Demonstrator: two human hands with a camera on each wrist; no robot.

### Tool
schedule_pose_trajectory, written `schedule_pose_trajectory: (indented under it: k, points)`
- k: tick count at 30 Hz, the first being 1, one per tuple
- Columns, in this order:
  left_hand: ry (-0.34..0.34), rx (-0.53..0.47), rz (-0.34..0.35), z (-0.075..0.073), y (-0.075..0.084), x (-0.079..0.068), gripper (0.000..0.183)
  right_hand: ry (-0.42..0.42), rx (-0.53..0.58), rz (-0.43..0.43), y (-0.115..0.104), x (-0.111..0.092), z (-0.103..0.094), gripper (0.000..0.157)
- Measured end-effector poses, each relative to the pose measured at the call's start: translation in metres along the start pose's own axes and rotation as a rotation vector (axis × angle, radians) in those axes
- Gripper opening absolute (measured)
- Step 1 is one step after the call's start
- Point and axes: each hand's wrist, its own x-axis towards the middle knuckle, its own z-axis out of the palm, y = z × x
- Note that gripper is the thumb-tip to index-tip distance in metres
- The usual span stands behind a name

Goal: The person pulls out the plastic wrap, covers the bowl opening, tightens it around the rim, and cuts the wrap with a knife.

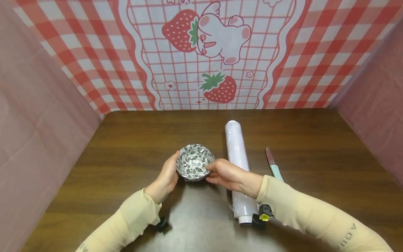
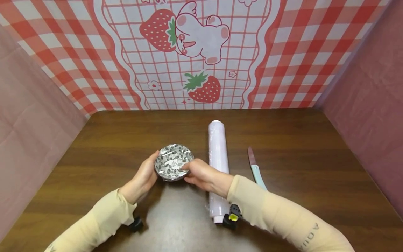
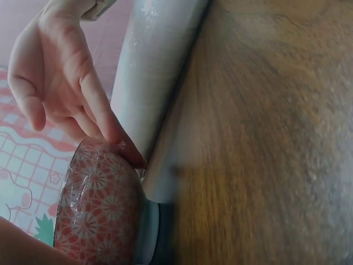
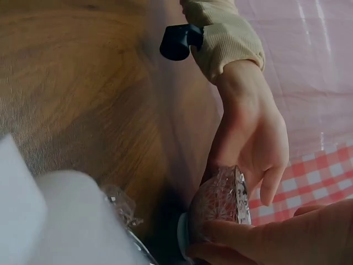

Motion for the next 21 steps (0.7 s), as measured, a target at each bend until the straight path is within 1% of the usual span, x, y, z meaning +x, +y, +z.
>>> schedule_pose_trajectory:
  k: [4,7,10,12,15,18,19,20,21]
  points:
    - [0.009,-0.016,-0.001,-0.002,-0.002,0.002,0.048,-0.013,0.017,0.019,0.0,0.0,-0.003,0.021]
    - [0.022,-0.071,-0.012,-0.001,-0.003,0.004,0.045,-0.011,0.029,0.027,0.0,-0.002,-0.007,0.008]
    - [0.044,-0.104,-0.01,0.0,-0.004,0.005,0.044,-0.012,0.029,0.027,0.0,-0.003,-0.01,0.005]
    - [0.064,-0.078,0.017,-0.001,-0.004,0.004,0.043,-0.021,0.017,0.026,0.0,-0.005,-0.011,0.007]
    - [0.079,0.002,0.075,-0.003,-0.002,0.003,0.045,-0.029,0.007,0.019,-0.001,-0.01,-0.014,0.011]
    - [0.063,0.06,0.116,-0.006,0.003,0.004,0.046,-0.021,-0.007,-0.003,-0.002,-0.017,-0.017,0.012]
    - [0.057,0.074,0.122,-0.007,0.005,0.005,0.047,-0.023,-0.014,-0.017,-0.002,-0.019,-0.019,0.018]
    - [0.053,0.085,0.129,-0.008,0.007,0.005,0.046,-0.028,-0.023,-0.031,-0.003,-0.021,-0.021,0.021]
    - [0.049,0.1,0.131,-0.008,0.009,0.006,0.046,-0.027,-0.045,-0.048,-0.003,-0.022,-0.023,0.029]
